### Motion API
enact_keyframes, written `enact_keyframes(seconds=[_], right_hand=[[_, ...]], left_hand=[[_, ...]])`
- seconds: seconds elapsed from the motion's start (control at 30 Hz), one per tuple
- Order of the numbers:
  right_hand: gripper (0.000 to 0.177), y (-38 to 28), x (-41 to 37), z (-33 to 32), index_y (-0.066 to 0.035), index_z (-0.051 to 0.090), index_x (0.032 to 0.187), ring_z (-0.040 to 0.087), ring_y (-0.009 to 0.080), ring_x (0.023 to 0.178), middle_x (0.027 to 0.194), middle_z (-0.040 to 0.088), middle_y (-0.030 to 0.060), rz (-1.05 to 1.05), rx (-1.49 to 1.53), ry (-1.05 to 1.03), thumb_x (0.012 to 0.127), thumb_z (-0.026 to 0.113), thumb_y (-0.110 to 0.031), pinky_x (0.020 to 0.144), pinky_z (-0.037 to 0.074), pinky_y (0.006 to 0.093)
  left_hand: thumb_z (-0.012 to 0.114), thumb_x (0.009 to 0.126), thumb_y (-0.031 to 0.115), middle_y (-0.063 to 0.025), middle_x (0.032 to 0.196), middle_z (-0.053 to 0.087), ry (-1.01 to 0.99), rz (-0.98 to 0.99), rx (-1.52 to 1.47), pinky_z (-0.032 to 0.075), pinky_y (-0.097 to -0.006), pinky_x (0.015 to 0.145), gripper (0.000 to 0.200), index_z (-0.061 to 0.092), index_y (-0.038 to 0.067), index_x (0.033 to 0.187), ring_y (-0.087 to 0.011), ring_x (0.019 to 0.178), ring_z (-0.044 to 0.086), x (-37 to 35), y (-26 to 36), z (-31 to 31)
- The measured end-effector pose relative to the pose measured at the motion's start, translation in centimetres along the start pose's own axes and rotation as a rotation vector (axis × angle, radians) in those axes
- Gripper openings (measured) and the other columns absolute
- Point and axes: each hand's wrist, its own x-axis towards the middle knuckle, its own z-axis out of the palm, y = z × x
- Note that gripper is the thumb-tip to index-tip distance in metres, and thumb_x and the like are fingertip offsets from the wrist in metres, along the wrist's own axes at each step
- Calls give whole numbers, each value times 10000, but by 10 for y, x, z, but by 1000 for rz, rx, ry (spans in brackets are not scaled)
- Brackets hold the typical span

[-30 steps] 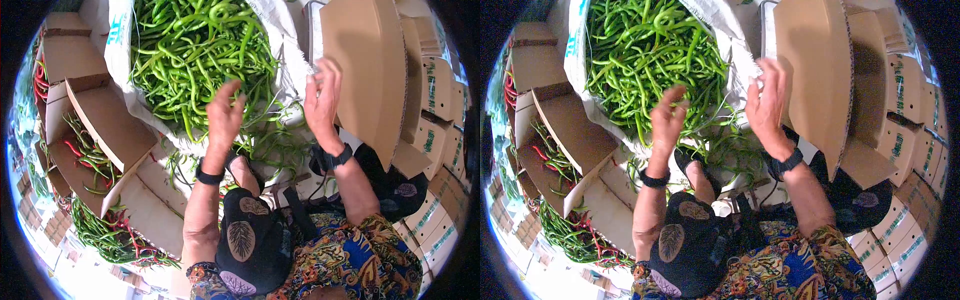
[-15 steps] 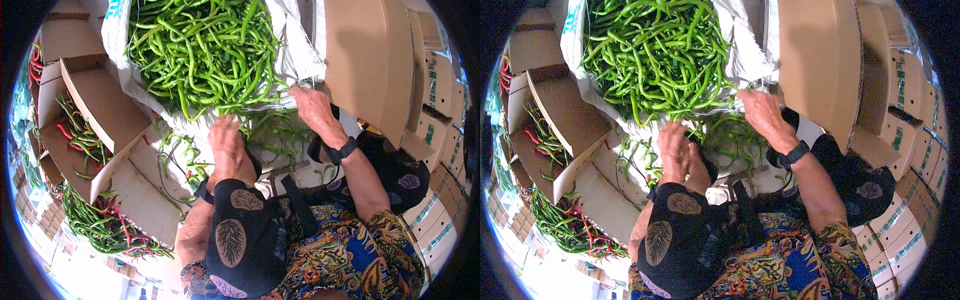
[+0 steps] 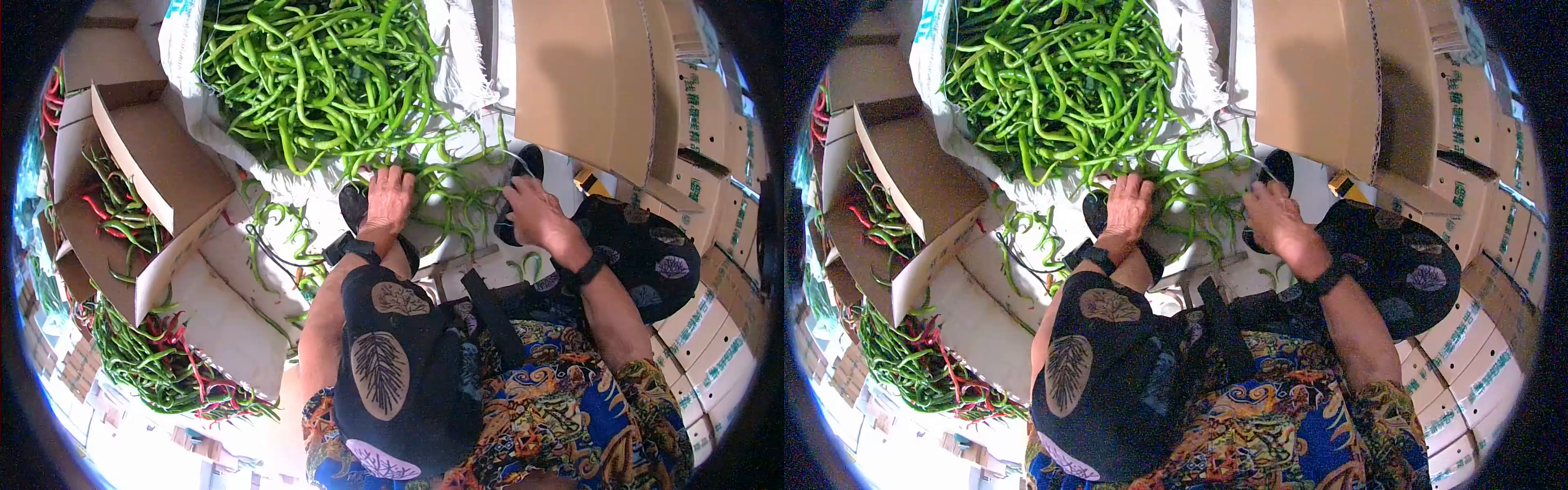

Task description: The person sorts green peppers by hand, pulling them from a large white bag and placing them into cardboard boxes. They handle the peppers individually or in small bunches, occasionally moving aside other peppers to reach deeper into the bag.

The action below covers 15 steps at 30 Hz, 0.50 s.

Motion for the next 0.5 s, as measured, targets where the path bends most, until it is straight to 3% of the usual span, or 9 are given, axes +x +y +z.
enact_keyframes(seconds=[0.07,0.1,0.2,0.23,0.33,0.47,0.5], right_hand=[[310,-25,7,-37,-52,564,1075,565,355,951,911,574,141,-87,90,-27,813,626,-206,837,385,485],[289,-34,7,-43,-49,571,1076,590,333,938,985,595,143,-98,272,31,849,608,-225,815,386,482],[284,-38,25,-33,-39,564,1113,571,369,981,1041,618,173,-69,357,-93,860,583,-168,847,430,468],[300,-38,36,-9,-32,572,1118,590,366,944,942,640,169,-164,431,228,863,580,-190,833,440,437],[350,-42,73,10,-17,574,1146,563,374,999,1090,602,201,-63,510,265,852,605,-205,858,447,431],[361,-45,84,20,1,587,1129,576,241,1040,1133,615,141,-58,1257,-101,878,626,-254,876,451,357],[375,-57,81,8,-7,600,1105,561,159,971,1067,621,67,11,1402,-132,888,633,-311,823,452,317]], left_hand=[[669,683,56,-115,985,549,34,-41,-239,482,-401,723,335,566,65,1001,-323,906,561,-4,-2,-11],[673,705,20,-112,896,563,41,-126,-331,483,-358,673,287,565,56,969,-273,790,595,-8,1,-20],[675,771,39,-67,790,575,-197,-461,-818,468,-301,667,192,561,34,924,-178,710,587,-22,-5,-42],[669,817,57,-19,721,568,-168,-480,-968,450,-267,675,134,553,24,878,-116,726,567,-27,-8,-38],[661,834,59,-10,774,598,-166,-535,-1528,453,-267,683,117,551,29,862,-117,741,574,-31,4,-49],[667,852,83,-29,858,636,-272,-706,-1698,465,-234,675,116,577,44,915,-107,740,589,-28,3,-61],[662,861,88,-35,877,650,-315,-700,-1652,463,-212,652,119,585,48,942,-108,749,607,-29,-3,-56]])
